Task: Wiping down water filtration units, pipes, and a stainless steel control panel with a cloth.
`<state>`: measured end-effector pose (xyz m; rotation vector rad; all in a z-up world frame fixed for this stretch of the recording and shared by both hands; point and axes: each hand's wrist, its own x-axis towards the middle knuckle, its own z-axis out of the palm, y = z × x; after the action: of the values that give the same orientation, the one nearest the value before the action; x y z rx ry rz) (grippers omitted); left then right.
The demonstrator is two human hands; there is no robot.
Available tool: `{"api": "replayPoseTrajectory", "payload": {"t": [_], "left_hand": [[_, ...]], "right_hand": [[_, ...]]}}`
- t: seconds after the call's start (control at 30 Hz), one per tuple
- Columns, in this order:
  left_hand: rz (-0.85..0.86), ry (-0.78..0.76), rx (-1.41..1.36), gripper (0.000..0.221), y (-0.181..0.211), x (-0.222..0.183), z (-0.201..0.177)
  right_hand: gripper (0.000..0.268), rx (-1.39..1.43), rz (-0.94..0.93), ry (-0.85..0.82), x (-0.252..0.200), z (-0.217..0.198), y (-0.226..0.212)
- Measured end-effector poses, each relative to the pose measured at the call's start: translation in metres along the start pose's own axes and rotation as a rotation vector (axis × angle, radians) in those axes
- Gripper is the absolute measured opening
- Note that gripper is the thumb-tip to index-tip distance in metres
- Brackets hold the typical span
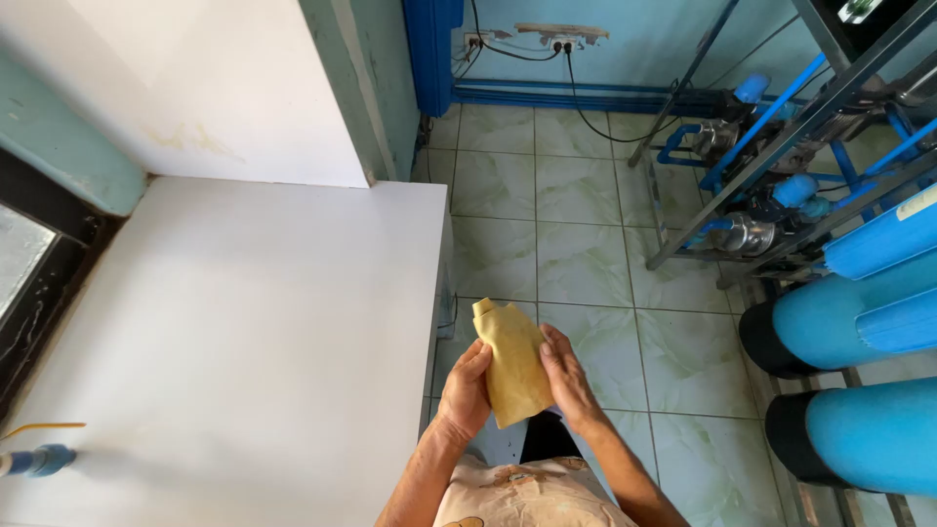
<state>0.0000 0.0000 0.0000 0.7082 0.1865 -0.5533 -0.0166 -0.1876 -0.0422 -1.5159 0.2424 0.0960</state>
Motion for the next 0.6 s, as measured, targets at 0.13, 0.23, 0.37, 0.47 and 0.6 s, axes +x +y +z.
{"api": "replayPoseTrajectory", "payload": {"t": [0.13, 0.23, 0.37, 0.47, 0.6], "left_hand": [[-0.063, -0.064, -0.053, 0.044, 0.022, 0.028, 0.033], [-0.11, -0.069, -0.122, 0.047, 0.031, 0.066, 0.056], [-0.074, -0.027, -0.119, 0.048, 0.023, 0.134, 0.067], [-0.017, 0.029, -0.096, 0.049, 0.014, 0.187, 0.074], [0.026, 0.096, -0.095, 0.05, 0.01, 0.255, 0.093]], "right_hand": [[0.047, 0.308, 0.272, -0.066, 0.036, -0.038, -0.009], [0.033, 0.298, 0.233, 0.012, 0.073, -0.066, -0.029], [0.029, 0.779, 0.321, -0.109, 0.136, -0.108, -0.031], [0.034, 0.941, 0.462, -0.107, 0.179, -0.127, -0.065], [0.041, 1.053, 0.547, -0.157, 0.236, -0.158, -0.094]]}}
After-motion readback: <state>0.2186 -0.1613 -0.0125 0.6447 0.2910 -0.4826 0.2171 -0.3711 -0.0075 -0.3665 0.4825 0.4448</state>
